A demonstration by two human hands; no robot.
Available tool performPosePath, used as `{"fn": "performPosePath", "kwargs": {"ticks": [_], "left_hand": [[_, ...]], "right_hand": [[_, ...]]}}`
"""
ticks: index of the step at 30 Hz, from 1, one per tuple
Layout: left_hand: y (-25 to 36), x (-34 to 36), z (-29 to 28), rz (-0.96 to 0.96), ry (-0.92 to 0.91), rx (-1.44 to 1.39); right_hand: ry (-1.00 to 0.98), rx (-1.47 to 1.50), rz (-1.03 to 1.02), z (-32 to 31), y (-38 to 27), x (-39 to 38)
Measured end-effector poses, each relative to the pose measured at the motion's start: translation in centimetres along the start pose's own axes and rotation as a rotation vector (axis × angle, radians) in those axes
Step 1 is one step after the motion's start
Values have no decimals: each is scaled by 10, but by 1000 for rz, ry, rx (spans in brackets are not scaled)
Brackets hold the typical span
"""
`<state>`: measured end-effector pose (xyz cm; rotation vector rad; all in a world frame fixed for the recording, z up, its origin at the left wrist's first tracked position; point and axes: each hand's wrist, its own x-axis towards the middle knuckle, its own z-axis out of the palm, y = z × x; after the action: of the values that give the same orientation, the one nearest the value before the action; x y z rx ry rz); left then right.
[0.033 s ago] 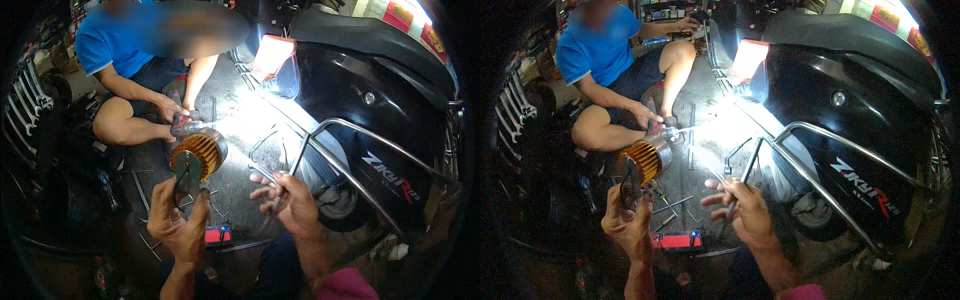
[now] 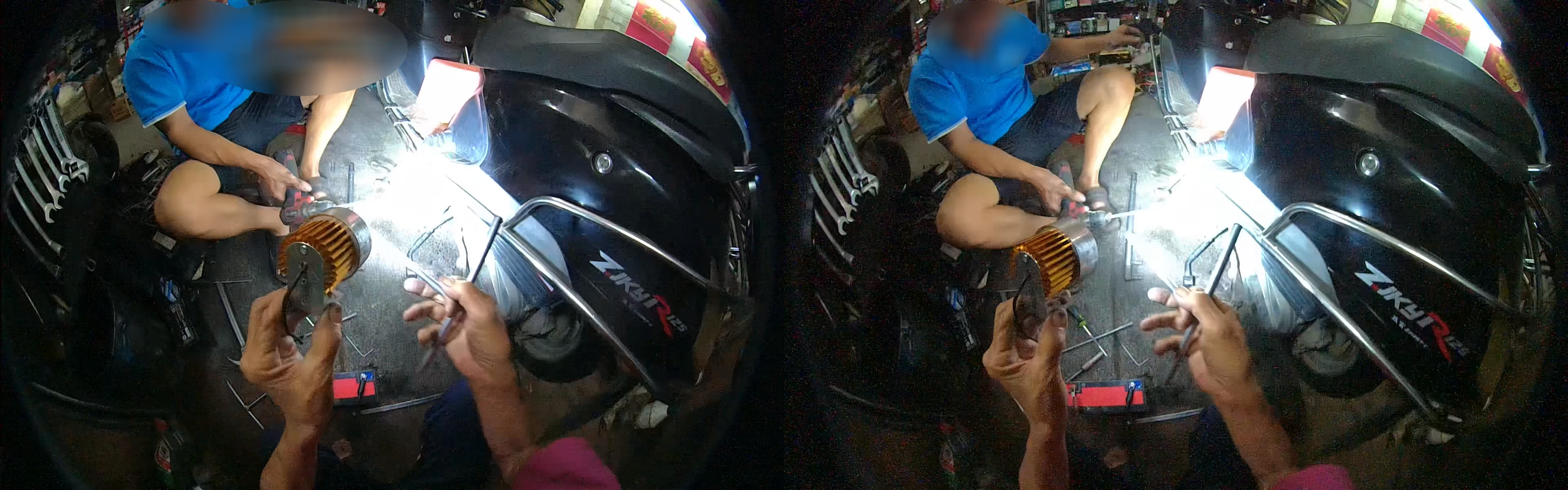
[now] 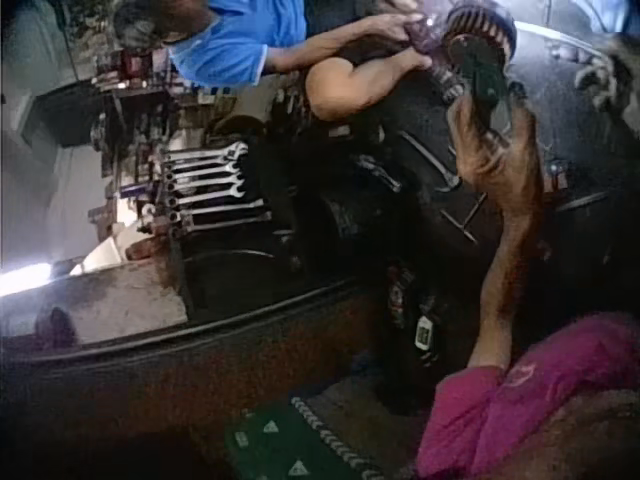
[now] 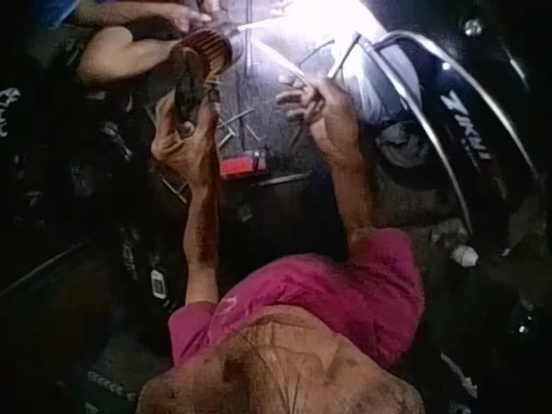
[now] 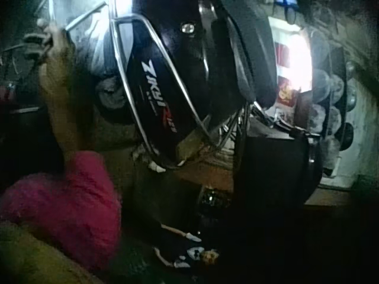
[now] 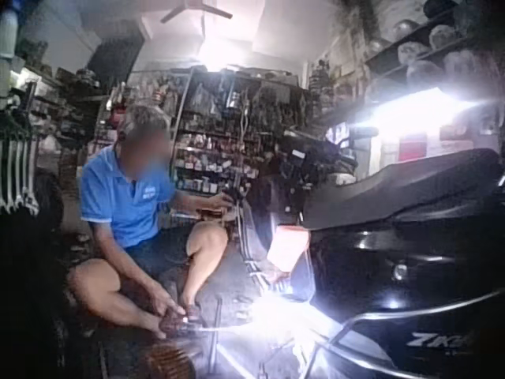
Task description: The person holds a motorcycle piston in their hands, rotating it to inspect the fins and skirt. Another person in the background works on the motorcycle engine using a power tool. The camera wearer continues to handle the piston throughout the clip.
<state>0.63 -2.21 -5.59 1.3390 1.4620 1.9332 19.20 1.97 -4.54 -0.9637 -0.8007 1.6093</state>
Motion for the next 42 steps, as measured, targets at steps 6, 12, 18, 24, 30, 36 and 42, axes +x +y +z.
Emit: {"fn": "performPosePath", "kwargs": {"ticks": [6, 12, 18, 24, 30, 36, 42], "left_hand": [[-20, 2, 29, -102, -33, -113], [-32, -3, 41, -104, 16, -81], [-46, -15, 32, -118, 85, -97], [-48, -18, 19, -138, 105, -102], [-48, -23, 13, -158, 55, -45], [-45, -28, 16, -145, 34, -42], [-50, -28, 16, -142, 32, -26]], "right_hand": [[137, 60, -35, -7, 20, 39], [175, 68, 84, -34, 39, 43], [135, 202, 338, -59, 58, 47], [16, 180, 478, -44, 66, 43], [-90, 277, 610, -43, 88, 40], [-96, 340, 700, -42, 107, 43], [-92, 297, 675, -42, 115, 43]]}}
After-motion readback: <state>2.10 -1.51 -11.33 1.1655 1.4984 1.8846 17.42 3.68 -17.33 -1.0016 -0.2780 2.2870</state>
